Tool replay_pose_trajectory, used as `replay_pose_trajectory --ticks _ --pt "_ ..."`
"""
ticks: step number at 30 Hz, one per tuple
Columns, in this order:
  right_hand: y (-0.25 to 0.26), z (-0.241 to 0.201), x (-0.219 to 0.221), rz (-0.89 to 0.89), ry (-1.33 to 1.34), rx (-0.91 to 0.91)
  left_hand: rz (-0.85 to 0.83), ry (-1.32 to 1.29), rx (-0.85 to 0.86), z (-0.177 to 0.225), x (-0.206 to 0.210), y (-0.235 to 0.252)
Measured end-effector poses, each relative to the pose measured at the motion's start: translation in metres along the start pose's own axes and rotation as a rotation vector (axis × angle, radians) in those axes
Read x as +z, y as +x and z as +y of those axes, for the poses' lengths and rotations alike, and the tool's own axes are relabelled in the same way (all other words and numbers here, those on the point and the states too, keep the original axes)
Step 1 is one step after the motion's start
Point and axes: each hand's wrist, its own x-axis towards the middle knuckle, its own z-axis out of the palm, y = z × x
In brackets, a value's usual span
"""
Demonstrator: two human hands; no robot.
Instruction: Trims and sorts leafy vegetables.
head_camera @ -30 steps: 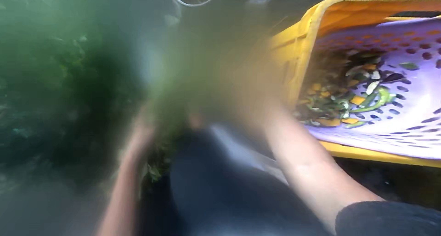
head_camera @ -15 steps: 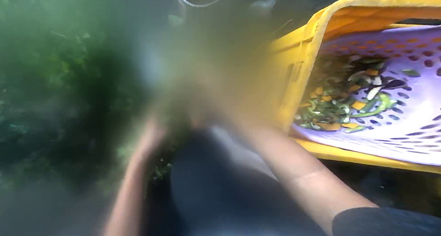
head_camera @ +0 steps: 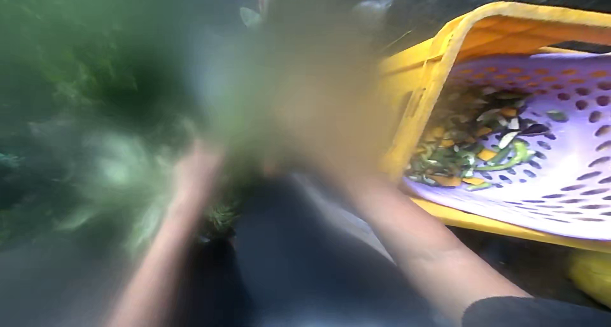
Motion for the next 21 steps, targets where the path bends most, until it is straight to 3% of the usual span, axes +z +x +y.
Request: replay_pose_trajectory --ticks 2,5,8,11,13,18,20,21 --pt "-0.004 -0.008 0.030 -0.135 -0.030 -0.030 0.072 0.049 0.034 -0.001 -0.006 -0.002" --pt "0.004 -0.010 0.032 -0.340 0.000 -0.005 0.169 0.082 0.071 -0.010 -0.007 -0.006" --pt "0.014 0.023 0.011 -0.238 -0.003 0.095 0.202 0.047 0.103 -0.018 -0.003 -0.012" --pt "0.021 0.077 0.011 -0.203 0.121 0.430 0.204 -0.046 0.069 -0.021 0.005 -0.016" --pt "0.011 0.071 -0.002 -0.324 0.305 0.557 0.226 -0.140 0.043 -0.018 0.011 -0.015" --pt "-0.032 -0.025 -0.016 -0.588 1.119 0.781 0.318 -0.170 0.067 -0.001 0.030 -0.005" --pt "-0.039 -0.031 0.000 -0.644 1.296 0.708 0.389 -0.145 0.103 0.002 0.036 -0.004" --pt "-0.043 -0.018 0.018 -0.677 1.340 0.549 0.422 -0.133 0.118 0.002 0.037 -0.003"
